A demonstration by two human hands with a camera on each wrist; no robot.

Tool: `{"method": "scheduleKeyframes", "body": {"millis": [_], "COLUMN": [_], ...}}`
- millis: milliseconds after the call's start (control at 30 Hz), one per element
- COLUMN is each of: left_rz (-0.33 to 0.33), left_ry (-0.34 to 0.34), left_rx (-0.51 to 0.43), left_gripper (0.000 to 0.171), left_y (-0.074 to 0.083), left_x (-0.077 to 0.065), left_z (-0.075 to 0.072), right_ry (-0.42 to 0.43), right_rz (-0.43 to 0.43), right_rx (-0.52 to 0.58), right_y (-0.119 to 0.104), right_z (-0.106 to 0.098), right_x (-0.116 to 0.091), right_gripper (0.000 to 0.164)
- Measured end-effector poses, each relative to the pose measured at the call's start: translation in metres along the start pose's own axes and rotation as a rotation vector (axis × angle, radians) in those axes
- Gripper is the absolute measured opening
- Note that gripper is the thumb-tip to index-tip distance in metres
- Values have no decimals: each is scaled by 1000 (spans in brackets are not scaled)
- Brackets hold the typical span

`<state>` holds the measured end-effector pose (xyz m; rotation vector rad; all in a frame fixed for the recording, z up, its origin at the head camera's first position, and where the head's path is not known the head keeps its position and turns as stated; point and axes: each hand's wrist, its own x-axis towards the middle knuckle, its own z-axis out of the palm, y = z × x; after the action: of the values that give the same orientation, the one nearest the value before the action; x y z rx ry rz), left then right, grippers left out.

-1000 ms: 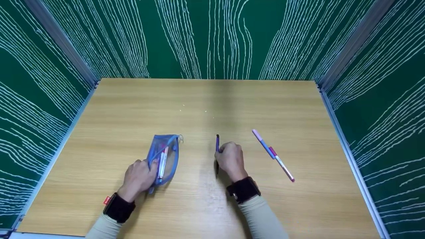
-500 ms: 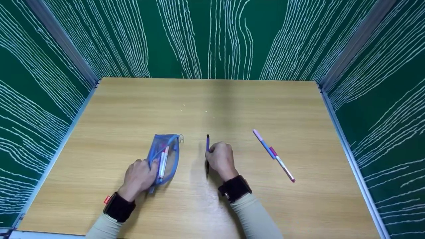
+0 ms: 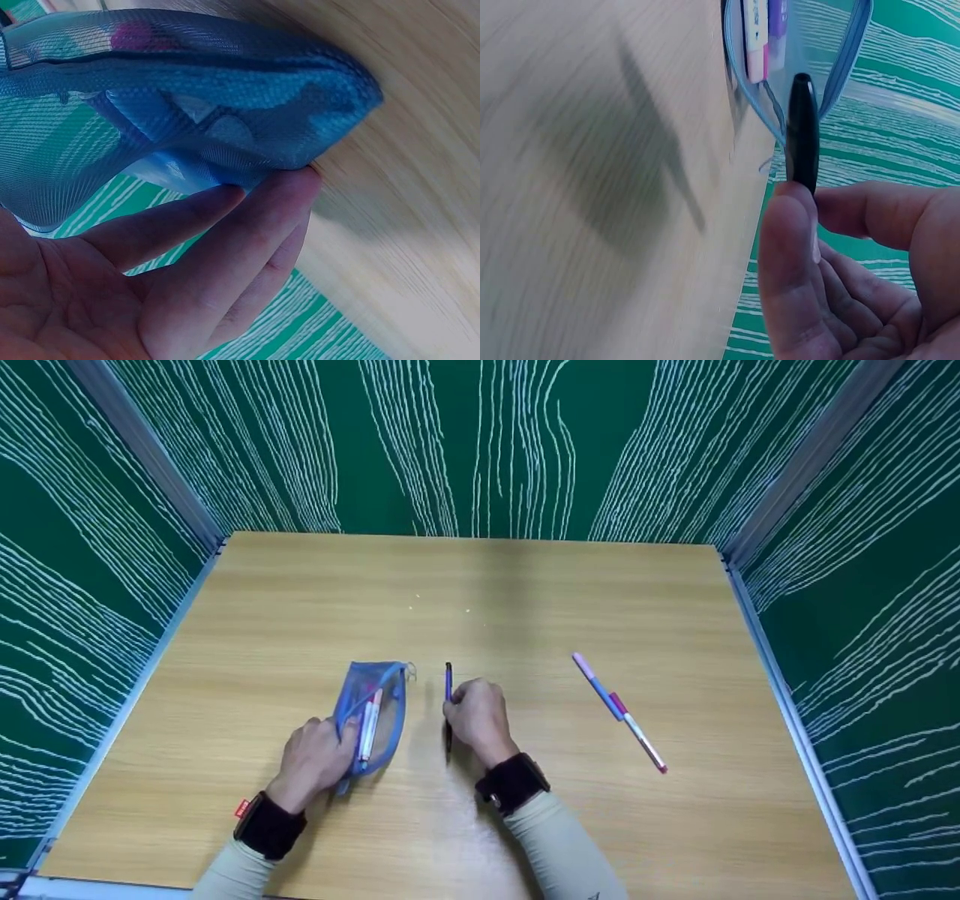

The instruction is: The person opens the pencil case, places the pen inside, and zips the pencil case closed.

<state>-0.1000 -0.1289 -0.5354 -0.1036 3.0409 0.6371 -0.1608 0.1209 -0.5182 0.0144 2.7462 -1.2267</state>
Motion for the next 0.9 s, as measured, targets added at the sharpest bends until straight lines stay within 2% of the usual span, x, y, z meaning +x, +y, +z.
{"method": "scheduleKeyframes", "body": {"millis": [133, 367, 533, 900], "left_rz": [-4, 8, 5, 13], "left_ry": [-6, 40, 25, 15], "left_rx": [-1, 5, 8, 4], "left_gripper": [61, 61, 61, 62], "left_y": [0, -1, -1, 0], "left_x": [0, 0, 0, 0], "left_z": [0, 2, 2, 1], "right_ry": [-15, 8, 0, -90], "right_rz": [-1, -34, -39, 15], "right_rx": [18, 49, 72, 152], "right_y": [-7, -14, -18, -26], "right_z": [7, 18, 25, 45], "right_x": [0, 0, 1, 2], "right_gripper": [5, 4, 4, 6]}}
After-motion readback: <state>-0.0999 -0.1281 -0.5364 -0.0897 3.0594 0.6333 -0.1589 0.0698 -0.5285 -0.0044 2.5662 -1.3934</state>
